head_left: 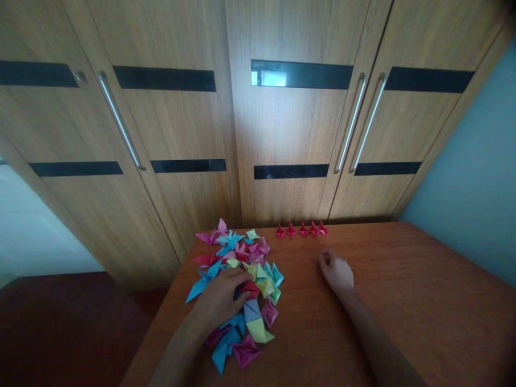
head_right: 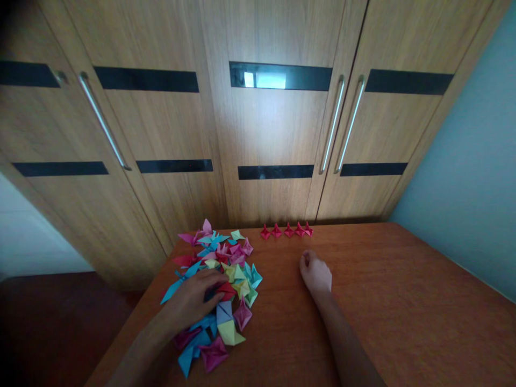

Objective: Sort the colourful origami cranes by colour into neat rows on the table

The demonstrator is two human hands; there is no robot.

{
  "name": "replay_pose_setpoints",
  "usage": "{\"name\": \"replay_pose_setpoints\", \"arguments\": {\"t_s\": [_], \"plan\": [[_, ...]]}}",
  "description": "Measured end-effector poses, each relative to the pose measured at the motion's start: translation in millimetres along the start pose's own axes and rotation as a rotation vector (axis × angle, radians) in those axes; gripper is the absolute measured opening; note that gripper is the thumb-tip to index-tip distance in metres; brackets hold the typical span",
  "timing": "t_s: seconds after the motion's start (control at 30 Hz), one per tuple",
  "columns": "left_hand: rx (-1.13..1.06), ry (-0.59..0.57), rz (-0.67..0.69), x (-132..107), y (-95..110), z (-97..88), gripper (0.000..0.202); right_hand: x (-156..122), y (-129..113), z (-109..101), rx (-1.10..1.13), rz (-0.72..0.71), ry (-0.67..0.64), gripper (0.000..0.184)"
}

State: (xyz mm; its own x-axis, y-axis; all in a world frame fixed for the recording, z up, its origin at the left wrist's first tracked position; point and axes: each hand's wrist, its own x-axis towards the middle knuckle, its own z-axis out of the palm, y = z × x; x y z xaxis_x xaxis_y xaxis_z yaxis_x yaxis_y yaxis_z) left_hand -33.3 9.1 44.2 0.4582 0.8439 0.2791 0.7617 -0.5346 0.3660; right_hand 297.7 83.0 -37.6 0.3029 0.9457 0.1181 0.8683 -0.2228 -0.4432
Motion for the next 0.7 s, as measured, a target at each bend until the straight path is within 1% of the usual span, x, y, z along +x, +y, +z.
{"name": "replay_pose_setpoints", "arguments": {"t_s": [0.07,0.17,0.27,0.37,0.53,0.7], "plan": [[0.013,-0.027,0.014,-1.2,2.8,2.1,0.033,-4.0,1.6,2.0,0.035,-0.030,0.006,0.027],[0.017,-0.010,0.029,-2.0,4.7,6.5,0.036,-4.6,5.0,4.0,0.092,-0.053,0.009,0.027],[0.036,0.014,0.026,-1.0,5.7,12.4,0.032,-2.3,6.9,3.9,0.134,-0.055,-0.006,0.025],[0.043,0.004,0.027,0.9,8.5,16.4,0.027,-1.3,6.6,2.6,0.146,-0.071,-0.025,0.024],[0.008,-0.036,0.012,3.8,14.9,12.1,0.021,-2.0,5.5,1.1,0.146,-0.085,-0.040,0.025],[-0.070,0.009,0.018,4.5,14.2,7.4,0.024,-1.8,5.9,-0.5,0.164,-0.094,-0.055,0.024]]}}
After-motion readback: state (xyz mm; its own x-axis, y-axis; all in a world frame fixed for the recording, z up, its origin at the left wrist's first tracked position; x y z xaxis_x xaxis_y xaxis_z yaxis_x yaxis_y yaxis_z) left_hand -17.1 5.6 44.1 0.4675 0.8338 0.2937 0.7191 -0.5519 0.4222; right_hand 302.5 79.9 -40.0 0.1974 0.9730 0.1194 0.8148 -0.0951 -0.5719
